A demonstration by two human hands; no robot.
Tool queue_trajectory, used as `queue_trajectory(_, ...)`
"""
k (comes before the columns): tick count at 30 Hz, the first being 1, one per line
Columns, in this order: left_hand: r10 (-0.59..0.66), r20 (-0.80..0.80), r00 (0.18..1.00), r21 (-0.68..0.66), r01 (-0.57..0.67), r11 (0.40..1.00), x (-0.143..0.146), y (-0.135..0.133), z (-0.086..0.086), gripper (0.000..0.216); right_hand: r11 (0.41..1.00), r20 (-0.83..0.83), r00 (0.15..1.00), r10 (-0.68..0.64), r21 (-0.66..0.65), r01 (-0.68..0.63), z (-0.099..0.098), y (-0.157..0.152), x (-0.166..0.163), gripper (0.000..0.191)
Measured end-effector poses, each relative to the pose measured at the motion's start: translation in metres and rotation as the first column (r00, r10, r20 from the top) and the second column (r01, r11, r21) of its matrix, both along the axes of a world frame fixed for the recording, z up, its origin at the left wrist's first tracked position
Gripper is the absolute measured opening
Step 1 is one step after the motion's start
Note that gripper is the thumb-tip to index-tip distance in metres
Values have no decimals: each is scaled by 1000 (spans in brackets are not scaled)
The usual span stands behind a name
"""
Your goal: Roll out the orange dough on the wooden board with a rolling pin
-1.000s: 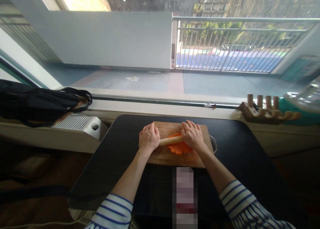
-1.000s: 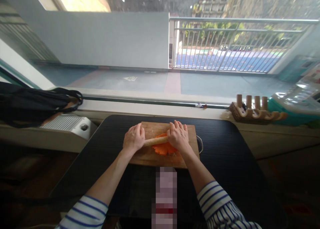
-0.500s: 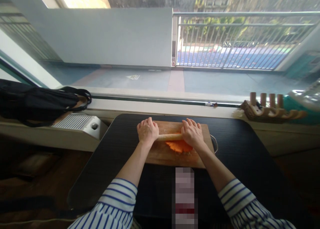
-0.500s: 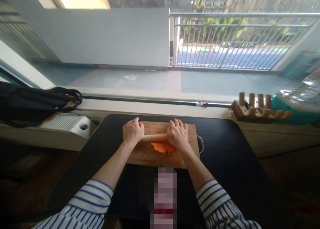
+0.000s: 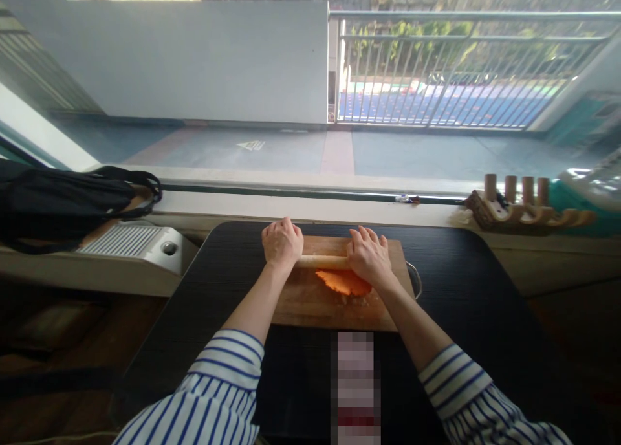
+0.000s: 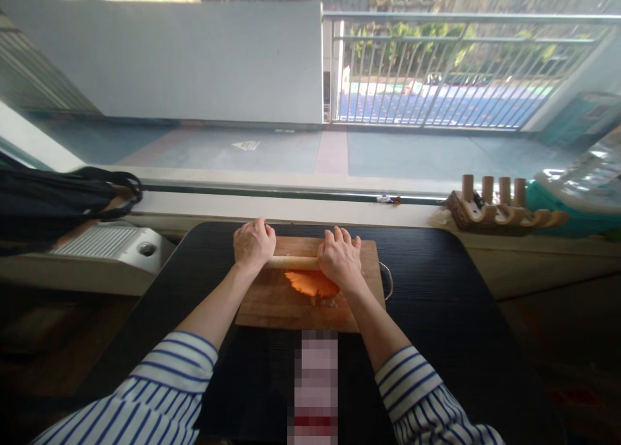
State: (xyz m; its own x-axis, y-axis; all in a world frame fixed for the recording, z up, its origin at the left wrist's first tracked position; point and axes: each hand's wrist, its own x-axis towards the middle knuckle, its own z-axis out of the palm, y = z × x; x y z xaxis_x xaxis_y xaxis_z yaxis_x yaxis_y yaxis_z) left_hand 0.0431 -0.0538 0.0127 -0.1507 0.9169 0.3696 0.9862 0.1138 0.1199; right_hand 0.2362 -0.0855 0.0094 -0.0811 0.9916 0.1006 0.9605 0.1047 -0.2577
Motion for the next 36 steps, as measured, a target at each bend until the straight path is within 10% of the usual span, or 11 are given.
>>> queue_trajectory(15,-77,-20,997,53,78,996,1,20,-2,32,1000,-66,998,-24,-9,24,6,9,-1,41)
queue_trajectory(36,-175,-3,985,-67,174,982,-3,-33,-3,29,991,46,999,24,128,-30,-3,-21,0,44)
